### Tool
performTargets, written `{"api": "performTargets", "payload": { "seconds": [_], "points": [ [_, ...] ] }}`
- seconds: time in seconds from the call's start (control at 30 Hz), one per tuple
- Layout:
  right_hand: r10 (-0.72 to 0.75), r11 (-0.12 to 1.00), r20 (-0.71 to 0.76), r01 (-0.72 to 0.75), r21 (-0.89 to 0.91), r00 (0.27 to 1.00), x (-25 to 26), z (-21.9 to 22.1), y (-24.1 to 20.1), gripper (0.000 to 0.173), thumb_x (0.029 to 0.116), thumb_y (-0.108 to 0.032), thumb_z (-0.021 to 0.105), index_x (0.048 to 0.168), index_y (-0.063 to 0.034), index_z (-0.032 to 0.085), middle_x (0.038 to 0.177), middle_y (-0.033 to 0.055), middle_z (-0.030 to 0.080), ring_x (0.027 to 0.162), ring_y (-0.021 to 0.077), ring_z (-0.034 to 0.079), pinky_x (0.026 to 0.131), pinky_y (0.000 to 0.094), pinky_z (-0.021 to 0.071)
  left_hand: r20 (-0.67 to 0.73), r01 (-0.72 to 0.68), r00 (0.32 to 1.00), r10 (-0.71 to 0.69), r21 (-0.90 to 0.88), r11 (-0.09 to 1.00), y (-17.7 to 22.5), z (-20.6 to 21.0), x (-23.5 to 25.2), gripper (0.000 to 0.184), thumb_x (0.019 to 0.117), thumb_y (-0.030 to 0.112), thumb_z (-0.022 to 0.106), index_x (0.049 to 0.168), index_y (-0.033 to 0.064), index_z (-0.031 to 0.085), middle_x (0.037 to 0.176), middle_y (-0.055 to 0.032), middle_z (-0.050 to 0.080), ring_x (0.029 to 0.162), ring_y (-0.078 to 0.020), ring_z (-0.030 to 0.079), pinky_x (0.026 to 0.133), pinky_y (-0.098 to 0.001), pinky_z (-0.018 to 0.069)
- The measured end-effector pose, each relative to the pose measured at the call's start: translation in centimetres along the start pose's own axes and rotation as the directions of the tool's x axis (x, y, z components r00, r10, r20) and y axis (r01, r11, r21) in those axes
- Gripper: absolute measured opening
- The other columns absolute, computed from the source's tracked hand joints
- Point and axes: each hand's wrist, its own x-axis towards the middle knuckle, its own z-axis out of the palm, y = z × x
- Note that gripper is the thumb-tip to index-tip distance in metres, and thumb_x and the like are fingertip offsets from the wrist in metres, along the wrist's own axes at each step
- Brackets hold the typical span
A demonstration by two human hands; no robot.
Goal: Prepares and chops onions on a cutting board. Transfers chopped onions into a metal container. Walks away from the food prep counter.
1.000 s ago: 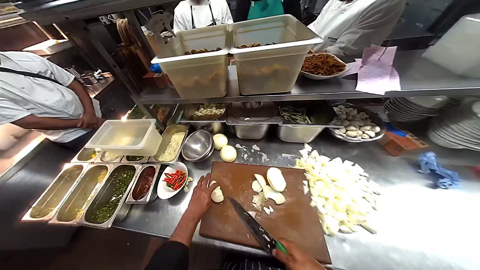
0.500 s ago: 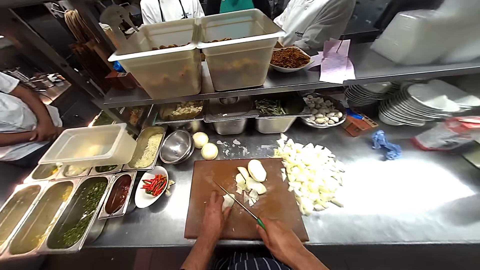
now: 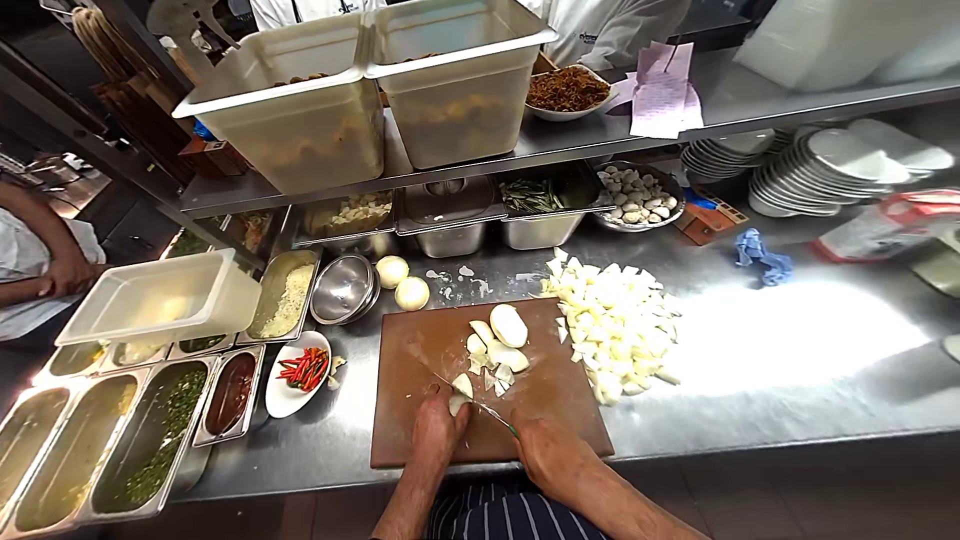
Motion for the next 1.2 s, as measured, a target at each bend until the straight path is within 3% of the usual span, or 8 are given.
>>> {"api": "performTargets", "payload": {
  "seconds": [0.1,0.2,0.27,0.5,0.7,0.83,1.0,1.2],
  "points": [
    [-0.05,0.996,-0.109,0.057,0.066,0.993,4.7,3.6,0.8,0.039,0.1086,-0.037,0.037,0.132,-0.0098,0.051,0.107,0.02,0.071,0.103,0.0405,0.071,0.084,0.0592,0.0568,-0.037,-0.031,0.999,0.03,-0.016,0.999,-0.5,0.5,-0.2,0.049,0.0942,0.046,0.065,0.126,0.0095,0.071,0.128,-0.0128,0.068,0.12,-0.026,0.066,0.105,-0.0431,0.0526],
    [-0.122,0.972,-0.153,0.149,0.179,0.981,6.6,4.1,1.9,0.039,0.1077,-0.039,0.041,0.128,-0.0088,0.054,0.104,0.0187,0.069,0.1,0.0382,0.07,0.084,0.0578,0.0562,-0.043,-0.099,0.995,0.094,-0.144,0.985,-2.0,0.3,-0.8,0.042,0.0909,0.023,0.07,0.13,0.0086,0.069,0.142,-0.0157,0.057,0.129,-0.0268,0.058,0.11,-0.04,0.0498],
    [-0.154,0.967,-0.171,0.184,0.174,0.973,5.9,3.5,2.7,0.04,0.1078,-0.041,0.039,0.127,-0.0098,0.054,0.101,0.0176,0.069,0.098,0.0373,0.07,0.083,0.0565,0.0562,-0.061,-0.169,0.985,0.161,-0.165,0.972,-3.2,-0.1,-0.7,0.034,0.0905,0.013,0.069,0.124,0.0063,0.072,0.139,-0.0155,0.06,0.129,-0.0263,0.059,0.11,-0.0393,0.0495],
    [-0.056,0.998,0.031,0.057,-0.021,0.998,-0.5,-1.7,-1.0,0.038,0.1079,-0.033,0.042,0.134,-0.007,0.05,0.111,0.0222,0.068,0.108,0.0424,0.068,0.086,0.0595,0.0556,0.031,-0.138,0.989,0.142,-0.103,0.985,-3.1,-1.6,0.5,0.028,0.0935,0.02,0.069,0.118,0.0082,0.075,0.131,-0.012,0.066,0.125,-0.0238,0.062,0.111,-0.0396,0.048],
    [-0.181,0.976,-0.152,0.196,0.091,0.972,7.1,3.9,1.5,0.039,0.1083,-0.039,0.038,0.128,-0.0088,0.053,0.106,0.019,0.069,0.102,0.0392,0.07,0.085,0.058,0.0565,0.016,-0.114,0.993,0.117,-0.112,0.987,-3.2,-0.8,-0.3,0.035,0.0908,0.022,0.071,0.124,0.0096,0.073,0.132,-0.0129,0.065,0.125,-0.0236,0.061,0.11,-0.0387,0.0491],
    [-0.218,0.965,-0.188,0.24,0.104,0.958,5.0,2.8,1.6,0.038,0.1081,-0.041,0.038,0.125,-0.0101,0.054,0.096,0.017,0.069,0.094,0.0373,0.071,0.08,0.0565,0.0565,0.039,-0.062,0.997,0.065,-0.067,0.996,-3.1,-0.3,-2.0,0.043,0.0925,0.031,0.071,0.13,0.0094,0.07,0.129,-0.0147,0.066,0.116,-0.0259,0.066,0.104,-0.0413,0.054],
    [-0.088,0.995,-0.023,0.087,-0.042,0.996,0.4,-0.5,-1.4,0.038,0.1081,-0.035,0.04,0.133,-0.0088,0.05,0.106,0.0212,0.07,0.104,0.0423,0.07,0.085,0.0595,0.0559,0.03,0.022,0.999,-0.024,0.059,0.998,-1.2,0.3,-1.6,0.045,0.0942,0.047,0.064,0.12,0.0115,0.072,0.122,-0.012,0.069,0.112,-0.0281,0.068,0.098,-0.0476,0.0561],
    [-0.163,0.977,-0.142,0.18,0.113,0.976,6.9,4.7,1.0,0.039,0.1084,-0.039,0.039,0.129,-0.0098,0.053,0.104,0.0184,0.07,0.1,0.0385,0.071,0.084,0.0574,0.0568,0.068,0.031,0.997,-0.035,0.058,0.998,-0.8,0.6,-1.9,0.045,0.0955,0.044,0.063,0.129,0.0142,0.069,0.128,-0.013,0.066,0.114,-0.0297,0.067,0.098,-0.0488,0.0558]
  ]
}}
